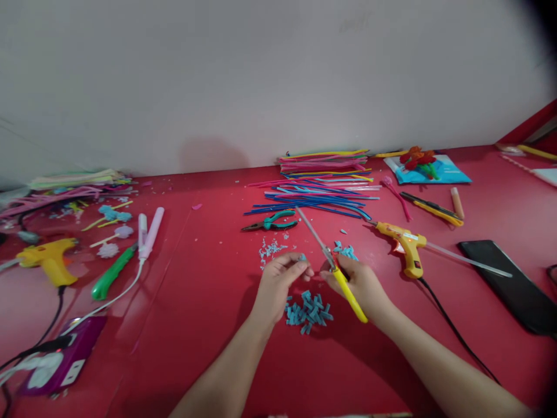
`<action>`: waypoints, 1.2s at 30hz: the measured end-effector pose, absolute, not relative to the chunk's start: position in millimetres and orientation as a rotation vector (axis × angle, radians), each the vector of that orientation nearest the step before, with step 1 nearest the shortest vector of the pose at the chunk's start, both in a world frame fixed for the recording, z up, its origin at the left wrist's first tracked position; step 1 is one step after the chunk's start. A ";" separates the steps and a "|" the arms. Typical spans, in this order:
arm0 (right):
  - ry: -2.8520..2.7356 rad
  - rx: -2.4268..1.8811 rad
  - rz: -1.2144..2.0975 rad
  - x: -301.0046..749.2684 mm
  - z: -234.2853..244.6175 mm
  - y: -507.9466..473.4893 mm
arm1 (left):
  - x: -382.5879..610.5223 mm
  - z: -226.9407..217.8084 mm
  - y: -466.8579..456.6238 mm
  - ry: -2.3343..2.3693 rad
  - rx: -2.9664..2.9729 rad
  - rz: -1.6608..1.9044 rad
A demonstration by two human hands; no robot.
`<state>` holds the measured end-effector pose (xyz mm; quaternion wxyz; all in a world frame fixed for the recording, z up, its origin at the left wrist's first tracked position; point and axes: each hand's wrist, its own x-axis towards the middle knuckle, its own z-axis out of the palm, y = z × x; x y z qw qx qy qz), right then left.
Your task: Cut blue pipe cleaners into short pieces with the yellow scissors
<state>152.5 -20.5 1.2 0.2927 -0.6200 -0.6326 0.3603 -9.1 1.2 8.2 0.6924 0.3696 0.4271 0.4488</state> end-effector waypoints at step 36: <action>-1.649 -1.691 0.900 148.5 -2.0 -22.5 | 1.0 4.4 -10.1 1.161 1.593 0.790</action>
